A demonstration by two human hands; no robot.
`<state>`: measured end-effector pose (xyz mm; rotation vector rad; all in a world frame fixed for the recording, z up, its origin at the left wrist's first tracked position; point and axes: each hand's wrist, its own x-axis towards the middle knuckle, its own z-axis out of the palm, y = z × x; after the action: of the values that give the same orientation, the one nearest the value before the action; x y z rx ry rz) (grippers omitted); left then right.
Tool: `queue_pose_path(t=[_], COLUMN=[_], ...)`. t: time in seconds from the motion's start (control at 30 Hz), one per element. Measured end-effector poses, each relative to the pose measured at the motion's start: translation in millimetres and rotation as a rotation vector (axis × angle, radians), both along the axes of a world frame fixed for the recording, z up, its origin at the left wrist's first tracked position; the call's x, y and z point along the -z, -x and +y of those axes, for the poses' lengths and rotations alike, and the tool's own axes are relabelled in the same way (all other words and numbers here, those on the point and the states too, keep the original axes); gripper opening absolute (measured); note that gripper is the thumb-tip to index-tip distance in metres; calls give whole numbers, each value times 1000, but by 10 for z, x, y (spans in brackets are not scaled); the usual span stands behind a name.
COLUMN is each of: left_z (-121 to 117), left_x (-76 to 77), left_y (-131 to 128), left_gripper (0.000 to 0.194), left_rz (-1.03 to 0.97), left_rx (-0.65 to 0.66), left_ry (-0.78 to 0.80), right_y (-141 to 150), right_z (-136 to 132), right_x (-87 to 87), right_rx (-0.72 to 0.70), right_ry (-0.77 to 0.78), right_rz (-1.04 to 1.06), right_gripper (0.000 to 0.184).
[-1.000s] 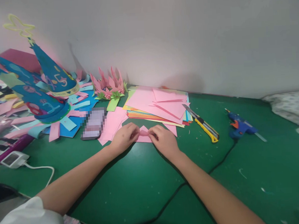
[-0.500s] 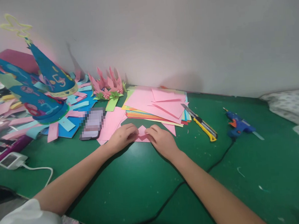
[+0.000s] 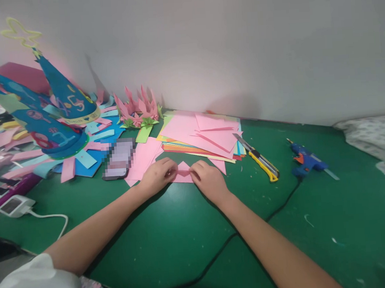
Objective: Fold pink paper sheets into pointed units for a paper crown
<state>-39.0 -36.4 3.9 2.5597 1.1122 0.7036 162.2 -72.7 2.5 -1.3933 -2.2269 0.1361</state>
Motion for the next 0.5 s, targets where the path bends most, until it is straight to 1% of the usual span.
queue_pose_path(t=[0.07, 0.13, 0.37, 0.5], left_z=[-8, -6, 37, 39], left_x=[-6, -12, -32, -71], left_y=[-10, -4, 60, 68], left_gripper=[10, 10, 15, 18], left_rz=[23, 40, 2, 9], left_rx=[-12, 12, 186, 247], left_ry=[-1, -5, 11, 23], right_y=[5, 5, -51, -80], right_z=[1, 0, 11, 15], right_x=[-5, -9, 4, 11], right_rx=[5, -12, -140, -193], right_ry=[7, 5, 0, 0], right_rz=[1, -20, -59, -70], right_gripper=[14, 15, 23, 25])
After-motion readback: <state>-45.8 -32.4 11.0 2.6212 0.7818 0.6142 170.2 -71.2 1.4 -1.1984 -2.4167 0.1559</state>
